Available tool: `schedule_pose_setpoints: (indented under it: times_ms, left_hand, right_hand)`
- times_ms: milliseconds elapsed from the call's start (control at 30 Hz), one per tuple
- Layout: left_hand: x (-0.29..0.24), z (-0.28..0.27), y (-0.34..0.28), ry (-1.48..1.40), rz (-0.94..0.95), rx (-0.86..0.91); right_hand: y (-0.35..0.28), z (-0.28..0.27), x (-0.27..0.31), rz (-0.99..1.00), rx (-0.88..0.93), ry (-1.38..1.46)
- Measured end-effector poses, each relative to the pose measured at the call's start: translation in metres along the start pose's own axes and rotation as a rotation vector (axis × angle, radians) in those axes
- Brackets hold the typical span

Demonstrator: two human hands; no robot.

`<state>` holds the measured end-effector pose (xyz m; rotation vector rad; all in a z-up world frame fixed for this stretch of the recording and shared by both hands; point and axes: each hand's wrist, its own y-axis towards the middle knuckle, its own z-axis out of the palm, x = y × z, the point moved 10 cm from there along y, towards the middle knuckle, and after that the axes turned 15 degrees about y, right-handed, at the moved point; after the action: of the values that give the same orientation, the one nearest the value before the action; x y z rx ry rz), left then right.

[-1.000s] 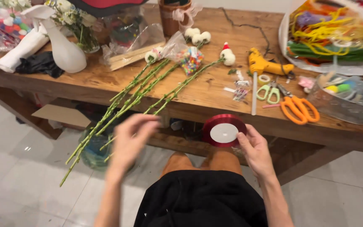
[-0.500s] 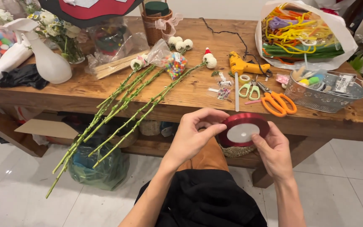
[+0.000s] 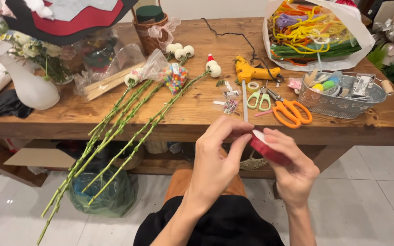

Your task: The person sits at a wooden workbench and decorates a small white snowman figurine. They cut a piece of red ribbon, wrap it around the snowman's neck as a scarf, and secure it using a hot glue gun. Finally, they trim the excess ribbon with scissors.

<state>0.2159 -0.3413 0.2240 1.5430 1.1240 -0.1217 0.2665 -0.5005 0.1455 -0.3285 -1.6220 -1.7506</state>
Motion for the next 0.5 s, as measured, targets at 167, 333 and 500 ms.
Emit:
schedule_pose_setpoints:
  times_ms: [167,333,500]
  left_hand:
    - [0.004,-0.006,-0.005,-0.011,-0.067,-0.021]
    - [0.052,0.009,-0.024,-0.194,-0.384,-0.007]
    - [0.113,0.037,-0.041,-0.618,-0.549,-0.005]
  right_hand:
    - [-0.002,-0.001,0.018,-0.28,0.059,-0.266]
    - [-0.004,0.008,0.014,-0.309,0.125,-0.409]
    - [-0.007,0.02,-0.008,-0.274,0.199,-0.471]
